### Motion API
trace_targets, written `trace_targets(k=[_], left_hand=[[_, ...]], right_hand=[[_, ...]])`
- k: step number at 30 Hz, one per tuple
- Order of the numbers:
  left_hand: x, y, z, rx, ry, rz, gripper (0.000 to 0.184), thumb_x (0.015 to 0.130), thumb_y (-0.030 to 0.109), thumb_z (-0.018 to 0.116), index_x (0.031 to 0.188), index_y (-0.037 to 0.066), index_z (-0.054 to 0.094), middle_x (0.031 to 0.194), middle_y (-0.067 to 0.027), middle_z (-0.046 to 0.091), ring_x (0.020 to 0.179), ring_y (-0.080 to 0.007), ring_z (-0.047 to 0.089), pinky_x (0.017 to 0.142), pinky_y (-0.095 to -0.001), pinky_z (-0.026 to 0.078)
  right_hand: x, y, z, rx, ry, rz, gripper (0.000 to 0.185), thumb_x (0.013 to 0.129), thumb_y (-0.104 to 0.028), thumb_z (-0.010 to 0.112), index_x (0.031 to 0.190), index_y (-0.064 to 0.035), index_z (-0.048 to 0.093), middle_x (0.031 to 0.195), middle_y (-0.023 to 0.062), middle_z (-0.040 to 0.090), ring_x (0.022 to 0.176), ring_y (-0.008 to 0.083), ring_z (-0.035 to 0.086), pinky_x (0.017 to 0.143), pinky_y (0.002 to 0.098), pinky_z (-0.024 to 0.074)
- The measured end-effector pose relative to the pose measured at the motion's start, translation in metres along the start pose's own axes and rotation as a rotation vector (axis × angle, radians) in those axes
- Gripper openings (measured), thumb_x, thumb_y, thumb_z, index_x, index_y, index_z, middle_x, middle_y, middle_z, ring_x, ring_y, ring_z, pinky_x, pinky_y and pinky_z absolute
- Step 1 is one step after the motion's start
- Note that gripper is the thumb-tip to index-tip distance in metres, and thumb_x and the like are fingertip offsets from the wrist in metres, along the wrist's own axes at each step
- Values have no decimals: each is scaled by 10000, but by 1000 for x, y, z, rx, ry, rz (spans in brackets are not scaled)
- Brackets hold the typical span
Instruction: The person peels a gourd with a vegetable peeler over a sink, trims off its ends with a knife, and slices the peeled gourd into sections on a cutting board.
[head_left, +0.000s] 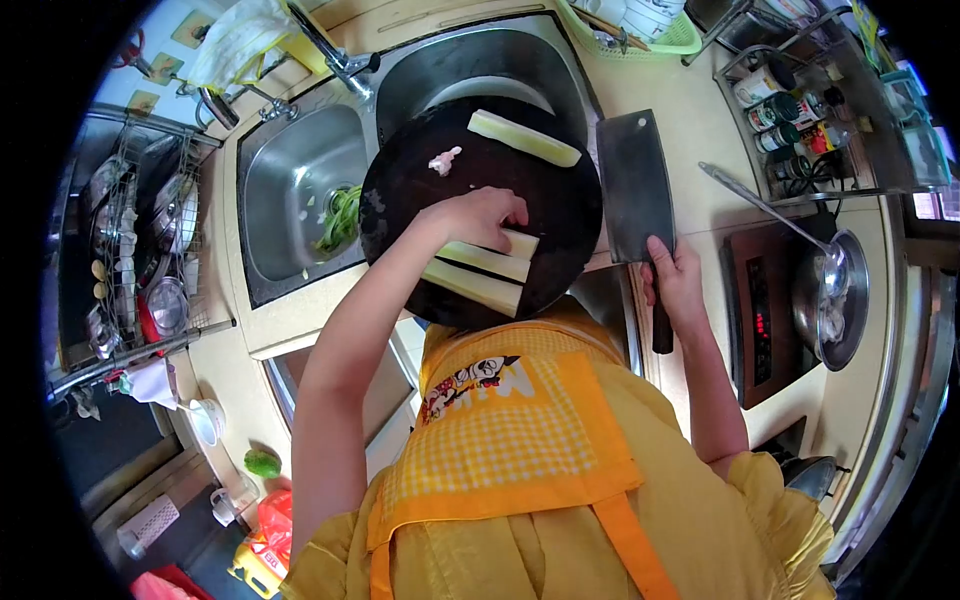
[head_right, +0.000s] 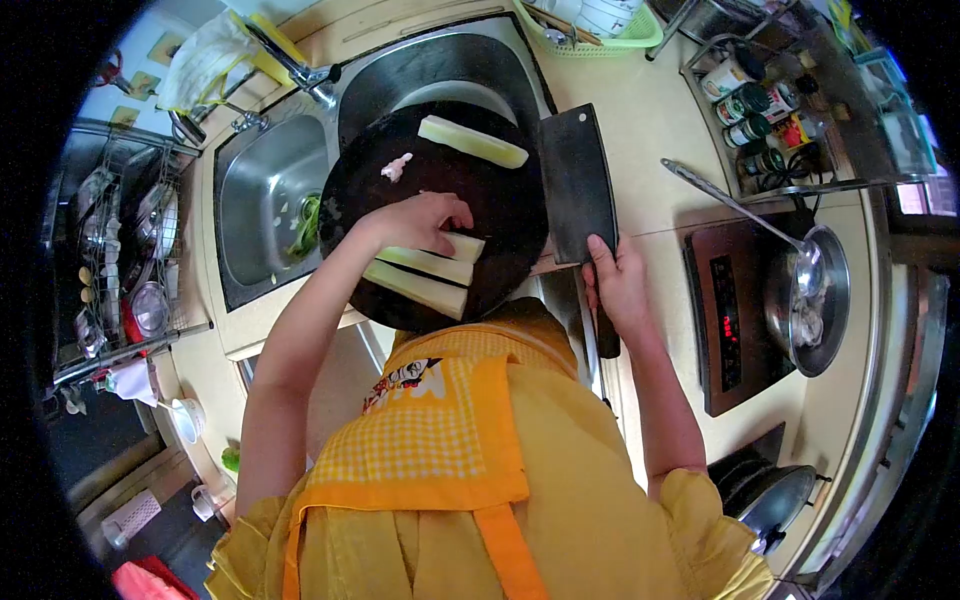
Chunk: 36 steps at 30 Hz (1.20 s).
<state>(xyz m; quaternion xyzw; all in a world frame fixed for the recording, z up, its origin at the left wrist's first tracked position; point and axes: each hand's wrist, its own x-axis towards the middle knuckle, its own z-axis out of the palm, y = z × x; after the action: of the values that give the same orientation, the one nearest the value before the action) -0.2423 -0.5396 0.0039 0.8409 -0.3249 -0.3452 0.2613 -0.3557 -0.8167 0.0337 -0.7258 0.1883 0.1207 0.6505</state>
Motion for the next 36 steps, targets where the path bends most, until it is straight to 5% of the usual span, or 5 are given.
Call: trace_targets(k=[5,19,22,29,36], left_hand=[[-1,4,10,358,14,68,406,631,172,715,998,36,605,926,-149,620,857,-314,602,761,-373,487],[39,-36,-22,-1167,835,-264,440,767,107,702,1077,-131,500,905,-134,623,814,-183,629,693,-282,548],[30,-20,-10,-1080,967,-380,465,799,112,701,1133,-116,472,1020,-174,605,848,-178,625,724,-244,543],[-39,15,14,172,7,-102,498,642,122,738,1097,63,544,1118,-124,520,1132,-305,469,965,-424,354],[-36,7,23,327,99,14,326,630,63,699,929,60,570,1014,-107,519,1046,-297,503,878,-411,398]], right_hand=[[1,-3,2,18,-18,-24,192,962,-247,478,897,-66,471,565,-9,449,396,87,393,374,241,339],[-4,-4,-4,79,21,-74,177,968,-223,466,893,-64,480,551,-5,448,384,88,389,358,245,333],[-5,-2,-4,92,9,-81,175,968,-222,467,900,-61,483,555,-4,452,383,88,388,357,244,333],[-4,0,0,58,16,-8,179,965,-228,472,912,-58,482,564,-5,456,393,86,393,364,243,340],[-4,-5,3,30,-21,-38,191,966,-243,469,905,-61,473,574,-8,458,423,84,416,390,236,350]])
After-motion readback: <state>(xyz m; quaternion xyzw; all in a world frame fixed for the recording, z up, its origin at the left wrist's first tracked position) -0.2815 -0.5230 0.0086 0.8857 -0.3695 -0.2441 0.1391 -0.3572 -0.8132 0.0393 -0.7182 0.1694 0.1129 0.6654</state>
